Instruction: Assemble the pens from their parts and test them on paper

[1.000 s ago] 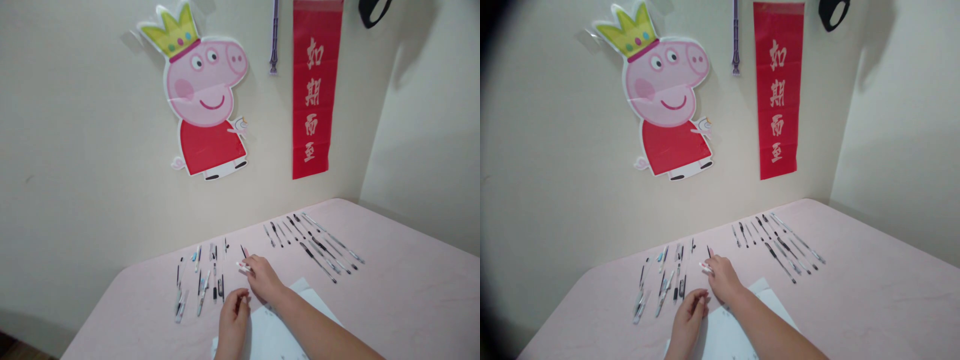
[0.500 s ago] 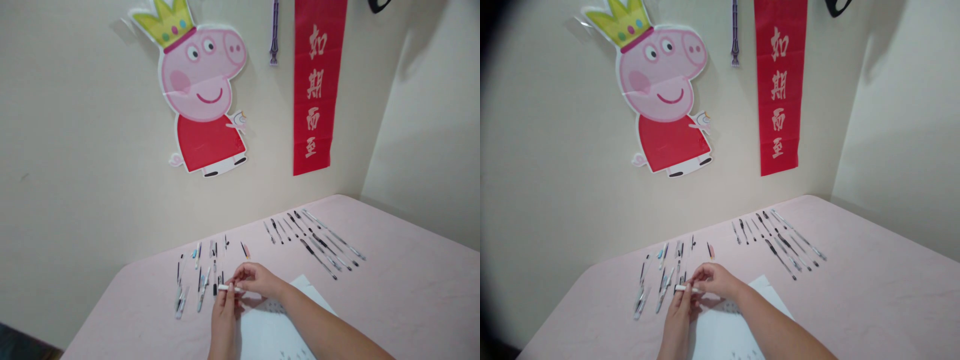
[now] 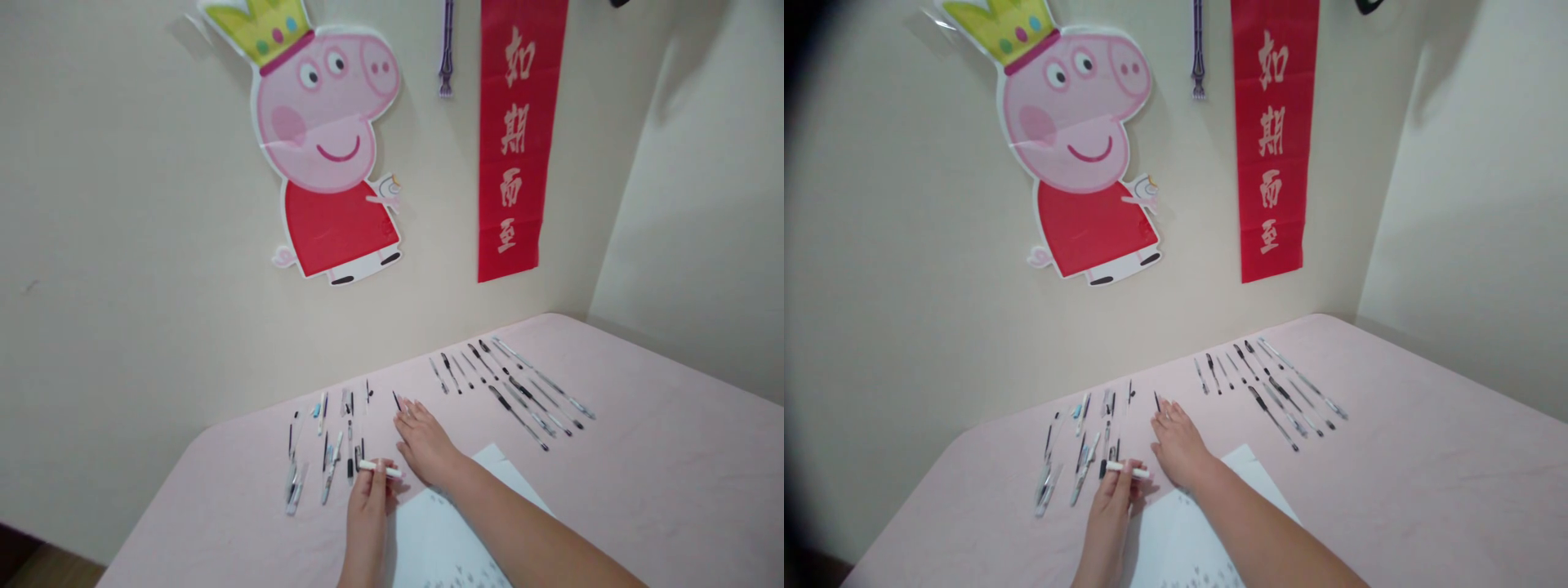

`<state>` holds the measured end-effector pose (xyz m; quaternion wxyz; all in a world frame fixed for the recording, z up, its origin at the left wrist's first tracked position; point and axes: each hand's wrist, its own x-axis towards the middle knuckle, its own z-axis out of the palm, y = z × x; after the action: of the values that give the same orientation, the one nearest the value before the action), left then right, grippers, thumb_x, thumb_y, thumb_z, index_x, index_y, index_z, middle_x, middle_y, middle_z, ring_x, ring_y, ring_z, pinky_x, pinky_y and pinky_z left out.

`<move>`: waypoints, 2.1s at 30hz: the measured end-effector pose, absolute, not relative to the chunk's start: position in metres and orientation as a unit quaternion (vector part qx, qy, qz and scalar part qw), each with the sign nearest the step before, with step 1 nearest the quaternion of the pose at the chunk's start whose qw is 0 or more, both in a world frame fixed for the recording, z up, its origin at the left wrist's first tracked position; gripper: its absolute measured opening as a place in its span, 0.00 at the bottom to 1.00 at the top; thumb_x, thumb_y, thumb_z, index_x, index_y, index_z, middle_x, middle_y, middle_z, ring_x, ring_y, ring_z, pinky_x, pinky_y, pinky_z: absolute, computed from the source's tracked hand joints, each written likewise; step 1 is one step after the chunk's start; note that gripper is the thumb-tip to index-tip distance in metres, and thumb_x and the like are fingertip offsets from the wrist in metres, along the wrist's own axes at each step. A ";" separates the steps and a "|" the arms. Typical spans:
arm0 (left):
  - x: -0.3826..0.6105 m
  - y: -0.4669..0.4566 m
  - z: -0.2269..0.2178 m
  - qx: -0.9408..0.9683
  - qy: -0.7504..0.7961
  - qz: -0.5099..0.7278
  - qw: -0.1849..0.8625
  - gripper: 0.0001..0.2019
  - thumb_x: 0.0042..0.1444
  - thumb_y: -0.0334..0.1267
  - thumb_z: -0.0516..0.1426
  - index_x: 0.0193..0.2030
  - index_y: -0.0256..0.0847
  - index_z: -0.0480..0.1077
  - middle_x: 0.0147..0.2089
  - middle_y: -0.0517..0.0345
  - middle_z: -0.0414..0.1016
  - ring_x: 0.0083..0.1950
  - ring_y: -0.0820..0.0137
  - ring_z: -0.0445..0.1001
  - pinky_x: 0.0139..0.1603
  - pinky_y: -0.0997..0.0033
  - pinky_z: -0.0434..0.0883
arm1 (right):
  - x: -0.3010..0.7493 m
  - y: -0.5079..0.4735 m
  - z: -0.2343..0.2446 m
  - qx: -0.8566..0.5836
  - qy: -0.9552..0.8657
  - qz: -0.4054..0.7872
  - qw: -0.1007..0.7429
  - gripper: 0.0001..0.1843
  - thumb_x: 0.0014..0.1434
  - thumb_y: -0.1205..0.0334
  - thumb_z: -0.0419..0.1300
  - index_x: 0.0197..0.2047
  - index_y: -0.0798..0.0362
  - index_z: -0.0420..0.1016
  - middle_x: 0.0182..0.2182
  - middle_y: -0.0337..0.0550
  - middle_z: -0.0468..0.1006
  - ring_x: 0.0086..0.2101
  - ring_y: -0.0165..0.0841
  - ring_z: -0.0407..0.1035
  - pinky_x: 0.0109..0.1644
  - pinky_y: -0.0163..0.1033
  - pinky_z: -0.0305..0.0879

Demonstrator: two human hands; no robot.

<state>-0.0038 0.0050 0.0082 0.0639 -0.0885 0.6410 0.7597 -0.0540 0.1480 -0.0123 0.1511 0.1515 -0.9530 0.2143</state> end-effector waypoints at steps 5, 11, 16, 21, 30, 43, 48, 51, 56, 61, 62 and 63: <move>-0.004 0.005 0.008 -0.076 0.649 0.754 0.063 0.26 0.38 0.60 0.63 0.31 0.36 0.74 0.25 0.55 0.75 0.27 0.69 0.73 0.30 0.72 0.69 | -0.050 0.144 -0.004 0.165 -0.946 0.216 0.177 0.17 0.59 0.65 0.54 0.49 0.62 0.74 0.47 0.55 0.77 0.61 0.40 0.55 0.67 0.48 0.41; -0.004 0.005 0.007 -0.066 0.656 0.750 0.050 0.24 0.41 0.59 0.62 0.31 0.36 0.74 0.27 0.53 0.77 0.29 0.67 0.75 0.32 0.70 0.71 | -0.051 0.148 -0.008 0.149 -0.946 0.208 0.199 0.17 0.57 0.68 0.53 0.49 0.60 0.74 0.52 0.53 0.74 0.61 0.41 0.54 0.67 0.49 0.41; -0.005 0.004 0.005 -0.060 0.657 0.750 0.047 0.22 0.43 0.57 0.62 0.31 0.37 0.74 0.28 0.52 0.77 0.30 0.67 0.75 0.32 0.70 0.72 | -0.053 0.150 -0.010 0.133 -0.953 0.203 0.184 0.18 0.56 0.67 0.55 0.50 0.62 0.73 0.53 0.57 0.72 0.61 0.40 0.52 0.67 0.47 0.41; -0.006 0.004 0.003 -0.066 0.649 0.756 0.057 0.24 0.41 0.58 0.63 0.31 0.36 0.74 0.28 0.52 0.77 0.30 0.67 0.75 0.33 0.70 0.72 | -0.052 0.150 -0.005 0.109 -0.954 0.205 0.190 0.14 0.55 0.71 0.54 0.43 0.59 0.76 0.46 0.52 0.77 0.55 0.38 0.61 0.66 0.44 0.41; -0.004 0.006 0.005 -0.071 0.635 0.767 0.057 0.25 0.37 0.59 0.64 0.30 0.35 0.73 0.25 0.56 0.74 0.27 0.70 0.72 0.30 0.72 0.70 | -0.058 0.155 -0.005 0.098 -0.967 0.147 0.183 0.10 0.58 0.71 0.55 0.34 0.57 0.78 0.36 0.50 0.78 0.41 0.37 0.65 0.54 0.42 0.54; -0.006 0.003 -0.001 -0.037 0.718 0.695 0.026 0.28 0.42 0.64 0.58 0.32 0.37 0.74 0.25 0.57 0.70 0.26 0.72 0.66 0.27 0.74 0.66 | -0.061 0.141 -0.005 0.054 -0.976 0.153 0.144 0.13 0.59 0.72 0.50 0.40 0.58 0.75 0.50 0.56 0.73 0.44 0.39 0.69 0.47 0.39 0.61; -0.007 0.002 -0.003 -0.025 0.715 0.698 0.034 0.29 0.42 0.65 0.58 0.34 0.37 0.74 0.26 0.57 0.70 0.27 0.71 0.68 0.28 0.73 0.67 | -0.062 0.139 -0.007 0.035 -0.977 0.182 0.109 0.15 0.57 0.76 0.48 0.40 0.60 0.74 0.54 0.61 0.69 0.39 0.38 0.72 0.43 0.38 0.64; -0.007 0.002 -0.005 -0.031 0.700 0.712 0.039 0.28 0.42 0.63 0.59 0.34 0.37 0.74 0.28 0.56 0.71 0.29 0.71 0.69 0.29 0.73 0.67 | -0.060 0.142 -0.009 0.023 -0.972 0.209 0.108 0.15 0.56 0.77 0.48 0.38 0.60 0.74 0.48 0.60 0.74 0.39 0.39 0.72 0.43 0.39 0.65; -0.008 0.001 -0.006 -0.023 0.699 0.714 0.036 0.29 0.42 0.64 0.59 0.36 0.37 0.74 0.32 0.55 0.73 0.32 0.69 0.72 0.32 0.72 0.68 | -0.059 0.148 -0.015 0.046 -0.912 0.365 0.180 0.16 0.52 0.76 0.52 0.42 0.58 0.73 0.39 0.52 0.76 0.39 0.36 0.71 0.45 0.39 0.64; -0.007 -0.001 -0.003 -0.026 0.713 0.699 0.044 0.29 0.45 0.64 0.56 0.40 0.38 0.74 0.40 0.50 0.75 0.37 0.65 0.75 0.35 0.69 0.69 | -0.065 0.143 -0.020 0.003 -0.724 0.682 0.104 0.06 0.49 0.69 0.56 0.34 0.54 0.69 0.23 0.36 0.71 0.22 0.29 0.66 0.26 0.34 0.63; -0.006 -0.001 -0.002 -0.025 0.716 0.696 0.047 0.30 0.46 0.64 0.56 0.41 0.38 0.74 0.40 0.49 0.75 0.37 0.64 0.75 0.35 0.69 0.70 | -0.065 0.143 -0.019 -0.002 -0.672 0.737 0.072 0.06 0.48 0.67 0.58 0.33 0.54 0.68 0.22 0.35 0.71 0.20 0.28 0.65 0.25 0.34 0.63; -0.006 0.000 -0.001 -0.019 0.722 0.691 0.046 0.29 0.46 0.64 0.56 0.40 0.38 0.74 0.40 0.49 0.76 0.38 0.63 0.75 0.35 0.68 0.70 | -0.065 0.142 -0.018 0.000 -0.624 0.780 0.045 0.07 0.47 0.64 0.60 0.32 0.54 0.67 0.23 0.36 0.72 0.20 0.27 0.65 0.24 0.33 0.62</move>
<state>-0.0057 -0.0003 -0.0012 0.0462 -0.0190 0.7215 0.6906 -0.0655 0.1424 -0.0180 0.0451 -0.0004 -0.6238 0.7803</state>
